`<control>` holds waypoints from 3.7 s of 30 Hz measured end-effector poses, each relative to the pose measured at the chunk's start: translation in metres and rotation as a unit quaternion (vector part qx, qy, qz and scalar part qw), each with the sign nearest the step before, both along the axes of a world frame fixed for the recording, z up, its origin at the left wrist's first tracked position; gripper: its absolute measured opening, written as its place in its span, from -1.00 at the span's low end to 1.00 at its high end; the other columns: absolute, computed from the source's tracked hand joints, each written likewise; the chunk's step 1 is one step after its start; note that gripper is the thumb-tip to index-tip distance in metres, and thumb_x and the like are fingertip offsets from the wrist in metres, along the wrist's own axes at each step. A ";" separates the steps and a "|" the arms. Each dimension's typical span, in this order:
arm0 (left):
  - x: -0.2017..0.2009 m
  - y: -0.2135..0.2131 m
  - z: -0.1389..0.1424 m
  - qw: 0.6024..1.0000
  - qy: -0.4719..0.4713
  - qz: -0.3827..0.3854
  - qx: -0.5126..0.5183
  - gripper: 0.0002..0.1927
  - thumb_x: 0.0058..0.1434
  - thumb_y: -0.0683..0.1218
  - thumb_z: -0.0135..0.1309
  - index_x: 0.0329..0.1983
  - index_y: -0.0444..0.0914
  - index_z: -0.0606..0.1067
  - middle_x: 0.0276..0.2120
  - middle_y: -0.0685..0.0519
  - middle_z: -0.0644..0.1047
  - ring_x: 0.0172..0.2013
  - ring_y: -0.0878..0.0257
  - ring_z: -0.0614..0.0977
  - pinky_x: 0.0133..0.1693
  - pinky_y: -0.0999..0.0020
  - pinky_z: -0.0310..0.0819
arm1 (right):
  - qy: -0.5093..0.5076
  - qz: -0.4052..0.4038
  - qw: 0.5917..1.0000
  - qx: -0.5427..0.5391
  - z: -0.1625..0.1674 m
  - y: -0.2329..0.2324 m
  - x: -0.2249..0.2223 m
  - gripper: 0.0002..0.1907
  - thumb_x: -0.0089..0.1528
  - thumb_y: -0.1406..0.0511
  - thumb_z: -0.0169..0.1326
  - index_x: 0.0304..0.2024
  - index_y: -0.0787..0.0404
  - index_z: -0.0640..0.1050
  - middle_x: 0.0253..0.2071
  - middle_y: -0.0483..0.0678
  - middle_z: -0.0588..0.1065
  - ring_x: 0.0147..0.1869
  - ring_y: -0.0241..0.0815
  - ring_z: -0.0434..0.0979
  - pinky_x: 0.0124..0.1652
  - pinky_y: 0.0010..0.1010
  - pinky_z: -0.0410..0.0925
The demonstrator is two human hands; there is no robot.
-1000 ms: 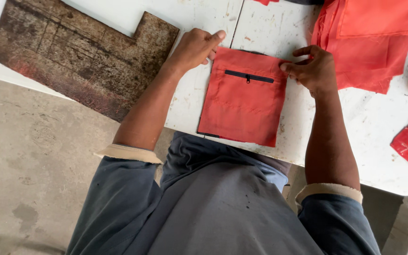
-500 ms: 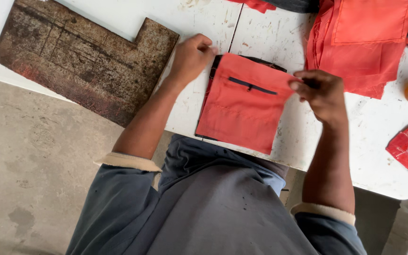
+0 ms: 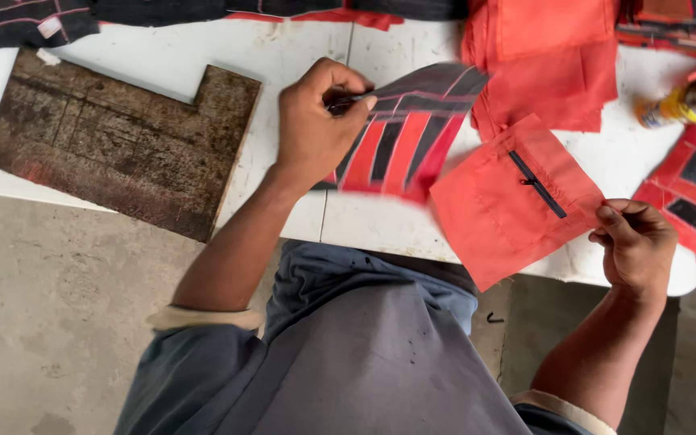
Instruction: The person assembles small fabric pouches by aligning red and black patterned pieces, inserting a zipper, and applying adhesive with a brush. The person repeatedly folds, aligns, and glues the fabric layers, then stacks the finished pouches on the table.
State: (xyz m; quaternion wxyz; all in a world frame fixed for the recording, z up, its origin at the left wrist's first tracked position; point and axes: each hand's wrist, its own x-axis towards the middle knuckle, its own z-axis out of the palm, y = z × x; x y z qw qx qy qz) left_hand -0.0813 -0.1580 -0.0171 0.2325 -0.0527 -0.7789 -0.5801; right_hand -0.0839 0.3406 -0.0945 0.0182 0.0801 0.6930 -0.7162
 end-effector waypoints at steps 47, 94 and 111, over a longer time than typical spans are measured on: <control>0.012 0.006 -0.013 0.932 -0.071 -0.088 -0.345 0.02 0.35 0.38 0.27 0.53 -0.40 0.18 0.40 -0.27 0.18 0.35 -0.27 0.28 0.31 -0.22 0.08 | 0.206 0.069 0.924 0.316 0.169 -0.016 0.112 -0.91 0.46 0.51 0.10 -0.07 0.32 0.44 -0.08 0.09 0.57 -0.09 -0.20 0.60 -0.11 -0.49 0.42; -0.039 -0.051 -0.096 0.963 -0.258 0.046 -0.055 -0.64 0.09 -0.17 0.35 -0.12 -0.32 0.46 -0.41 -0.11 0.68 -0.32 0.16 0.76 -0.28 0.29 0.61 | -0.092 0.205 0.940 0.256 0.020 -0.247 -0.134 -0.66 0.11 0.44 0.32 -0.12 0.46 0.52 -0.49 -0.02 0.49 -0.53 -0.35 0.42 -0.59 -0.51 0.26; -0.051 -0.047 -0.095 0.947 -0.278 0.050 -0.150 -0.82 0.21 -0.10 0.25 -0.33 -0.34 0.61 -0.40 -0.14 0.66 -0.33 0.01 0.72 -0.22 0.16 0.59 | -0.071 0.228 0.916 0.321 0.026 -0.251 -0.140 -0.79 0.21 0.37 0.27 -0.22 0.46 0.64 -0.54 -0.03 0.46 -0.55 -0.33 0.35 -0.57 -0.46 0.22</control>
